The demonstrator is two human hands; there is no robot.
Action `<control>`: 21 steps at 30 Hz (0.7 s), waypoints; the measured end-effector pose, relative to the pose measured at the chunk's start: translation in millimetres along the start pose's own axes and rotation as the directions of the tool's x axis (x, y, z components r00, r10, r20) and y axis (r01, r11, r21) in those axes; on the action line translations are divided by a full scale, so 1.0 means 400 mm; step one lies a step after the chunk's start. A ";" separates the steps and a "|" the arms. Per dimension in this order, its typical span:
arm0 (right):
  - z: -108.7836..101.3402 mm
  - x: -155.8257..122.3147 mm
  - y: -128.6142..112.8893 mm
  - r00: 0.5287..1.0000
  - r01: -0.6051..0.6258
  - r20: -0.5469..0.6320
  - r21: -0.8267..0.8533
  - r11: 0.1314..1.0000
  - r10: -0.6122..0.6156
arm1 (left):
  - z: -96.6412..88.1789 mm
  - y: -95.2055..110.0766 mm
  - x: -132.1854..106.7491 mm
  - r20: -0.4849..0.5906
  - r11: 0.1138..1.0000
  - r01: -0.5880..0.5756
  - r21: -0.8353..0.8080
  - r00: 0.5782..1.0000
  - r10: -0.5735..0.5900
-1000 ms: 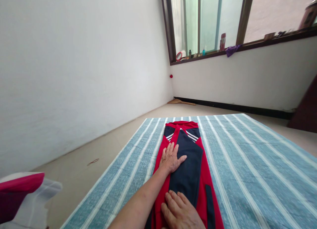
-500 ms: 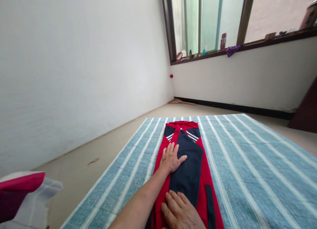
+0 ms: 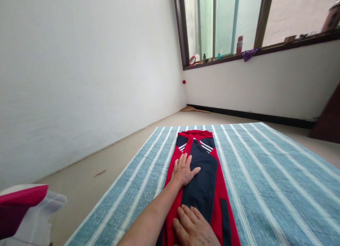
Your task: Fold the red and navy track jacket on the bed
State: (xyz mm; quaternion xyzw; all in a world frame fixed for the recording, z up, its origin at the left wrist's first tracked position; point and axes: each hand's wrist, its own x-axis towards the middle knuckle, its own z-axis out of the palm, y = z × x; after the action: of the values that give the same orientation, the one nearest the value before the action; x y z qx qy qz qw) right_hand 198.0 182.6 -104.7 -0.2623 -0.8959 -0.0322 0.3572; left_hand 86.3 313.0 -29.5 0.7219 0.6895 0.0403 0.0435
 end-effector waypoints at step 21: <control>0.015 -0.005 -0.003 1.000 -0.017 -0.018 0.041 0.999 0.018 | 0.002 -0.002 0.002 0.013 1.000 0.000 0.001 1.000 0.000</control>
State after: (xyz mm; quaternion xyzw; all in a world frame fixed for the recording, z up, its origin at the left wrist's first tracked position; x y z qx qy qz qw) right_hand 195.0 182.0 -110.3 -0.2625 -0.8906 -0.0133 0.3711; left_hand 85.4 314.0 -30.2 0.7223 0.6891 0.0354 0.0473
